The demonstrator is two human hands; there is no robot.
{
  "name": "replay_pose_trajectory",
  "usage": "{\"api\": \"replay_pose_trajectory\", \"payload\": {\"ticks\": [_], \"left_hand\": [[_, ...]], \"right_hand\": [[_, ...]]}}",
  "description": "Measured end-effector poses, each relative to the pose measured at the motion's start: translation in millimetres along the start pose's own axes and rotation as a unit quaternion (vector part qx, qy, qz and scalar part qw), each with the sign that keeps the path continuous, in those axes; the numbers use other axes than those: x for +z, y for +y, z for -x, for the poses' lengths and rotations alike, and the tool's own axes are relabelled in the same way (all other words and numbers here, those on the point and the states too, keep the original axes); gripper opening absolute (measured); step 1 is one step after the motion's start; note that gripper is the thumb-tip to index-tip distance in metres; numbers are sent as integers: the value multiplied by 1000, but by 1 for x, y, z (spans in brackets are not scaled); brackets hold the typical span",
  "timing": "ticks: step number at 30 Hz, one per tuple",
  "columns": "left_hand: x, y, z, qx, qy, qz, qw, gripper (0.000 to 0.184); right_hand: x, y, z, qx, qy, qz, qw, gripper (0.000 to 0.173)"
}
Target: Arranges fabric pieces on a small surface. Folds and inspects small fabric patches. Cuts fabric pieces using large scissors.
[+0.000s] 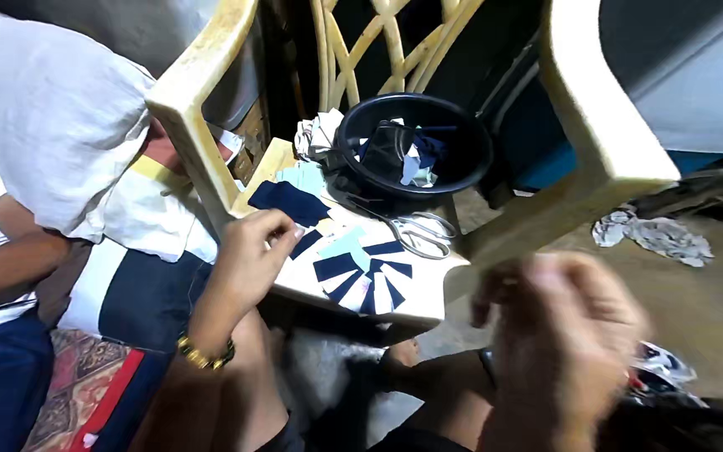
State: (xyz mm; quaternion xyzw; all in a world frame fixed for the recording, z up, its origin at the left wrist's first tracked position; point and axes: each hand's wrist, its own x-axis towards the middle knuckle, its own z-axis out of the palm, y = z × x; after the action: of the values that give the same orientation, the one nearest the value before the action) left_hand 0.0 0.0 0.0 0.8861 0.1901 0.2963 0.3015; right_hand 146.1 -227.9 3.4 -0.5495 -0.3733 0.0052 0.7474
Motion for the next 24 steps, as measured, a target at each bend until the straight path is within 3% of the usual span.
{"api": "replay_pose_trajectory", "payload": {"ticks": [2,5,10,16,20,22,24], "left_hand": [[27,-34,-10,-85,-65,-76,991,12],[51,-51,-14,-140,-102,-122,977,13],[64,-56,-15,-144,-30,-121,982,11],[48,-61,-37,-161,36,-112,980,7],[54,-63,-60,-61,24,-94,993,13],[74,-60,-74,11,-14,-100,995,13],[96,-56,-90,32,-77,-127,988,16]], "right_hand": [[10,36,1,26,-7,61,998,12],[14,71,0,54,14,185,981,14],[8,100,-6,13,-14,352,936,16],[11,108,-23,-8,-33,369,929,17],[9,109,-32,-15,-14,370,929,17],[9,110,-32,-16,-7,372,928,17],[8,114,-28,-16,-14,372,928,18]]}}
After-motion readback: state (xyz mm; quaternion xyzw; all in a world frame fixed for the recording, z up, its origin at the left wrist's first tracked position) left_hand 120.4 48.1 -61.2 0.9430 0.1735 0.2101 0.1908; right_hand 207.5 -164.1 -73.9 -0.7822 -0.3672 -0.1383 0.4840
